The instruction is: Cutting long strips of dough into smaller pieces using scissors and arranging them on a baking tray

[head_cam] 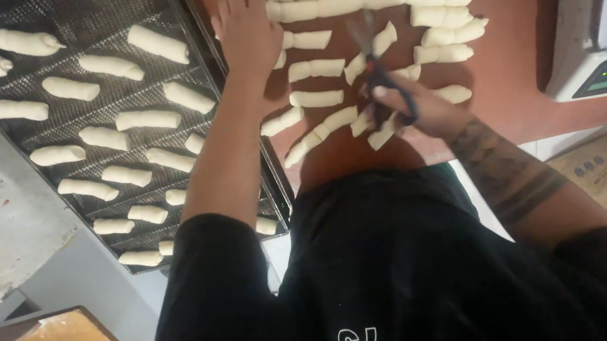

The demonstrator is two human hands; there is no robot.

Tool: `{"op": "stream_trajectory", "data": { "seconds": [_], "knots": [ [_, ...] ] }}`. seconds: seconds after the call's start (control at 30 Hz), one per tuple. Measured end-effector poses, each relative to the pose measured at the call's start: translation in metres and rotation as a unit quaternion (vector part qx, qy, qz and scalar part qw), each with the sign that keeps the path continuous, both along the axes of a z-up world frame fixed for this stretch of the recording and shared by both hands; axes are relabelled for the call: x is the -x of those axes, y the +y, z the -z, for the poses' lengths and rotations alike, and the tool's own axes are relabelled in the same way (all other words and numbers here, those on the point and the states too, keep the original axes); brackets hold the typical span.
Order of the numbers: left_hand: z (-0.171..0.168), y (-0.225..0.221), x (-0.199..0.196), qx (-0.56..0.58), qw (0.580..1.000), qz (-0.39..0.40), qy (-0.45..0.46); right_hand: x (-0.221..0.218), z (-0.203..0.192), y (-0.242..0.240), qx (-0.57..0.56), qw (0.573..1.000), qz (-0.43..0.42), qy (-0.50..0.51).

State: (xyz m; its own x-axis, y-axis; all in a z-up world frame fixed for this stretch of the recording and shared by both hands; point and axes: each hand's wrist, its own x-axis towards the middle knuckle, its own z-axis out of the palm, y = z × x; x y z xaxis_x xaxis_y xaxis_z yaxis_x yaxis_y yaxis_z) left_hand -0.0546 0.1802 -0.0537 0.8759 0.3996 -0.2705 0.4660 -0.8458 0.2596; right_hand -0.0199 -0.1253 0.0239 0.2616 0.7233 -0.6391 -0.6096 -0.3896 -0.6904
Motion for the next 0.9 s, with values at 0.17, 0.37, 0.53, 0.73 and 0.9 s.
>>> {"op": "stream_trajectory", "data": {
  "seconds": [0.17,0.37,0.53,0.73,0.9],
  "knots": [
    [-0.039,-0.012,0.005,0.084,0.996,-0.003,0.005,0.004,-0.003,0.048,-0.053,0.996,-0.038,0.065],
    [-0.078,-0.022,0.013,0.296,0.947,-0.126,-0.004,0.003,0.020,0.070,-0.063,0.988,-0.038,0.138],
    [-0.101,-0.015,0.001,0.281,0.955,-0.087,0.036,0.001,0.025,0.075,-0.033,0.999,0.013,-0.041],
    [-0.045,0.001,-0.031,-0.019,0.995,-0.099,-0.005,0.012,-0.004,0.047,0.008,0.994,0.054,-0.090],
    [-0.014,-0.050,-0.021,0.019,0.994,0.058,-0.089,0.014,0.028,0.011,0.033,0.997,0.064,0.014]
  ]
}}
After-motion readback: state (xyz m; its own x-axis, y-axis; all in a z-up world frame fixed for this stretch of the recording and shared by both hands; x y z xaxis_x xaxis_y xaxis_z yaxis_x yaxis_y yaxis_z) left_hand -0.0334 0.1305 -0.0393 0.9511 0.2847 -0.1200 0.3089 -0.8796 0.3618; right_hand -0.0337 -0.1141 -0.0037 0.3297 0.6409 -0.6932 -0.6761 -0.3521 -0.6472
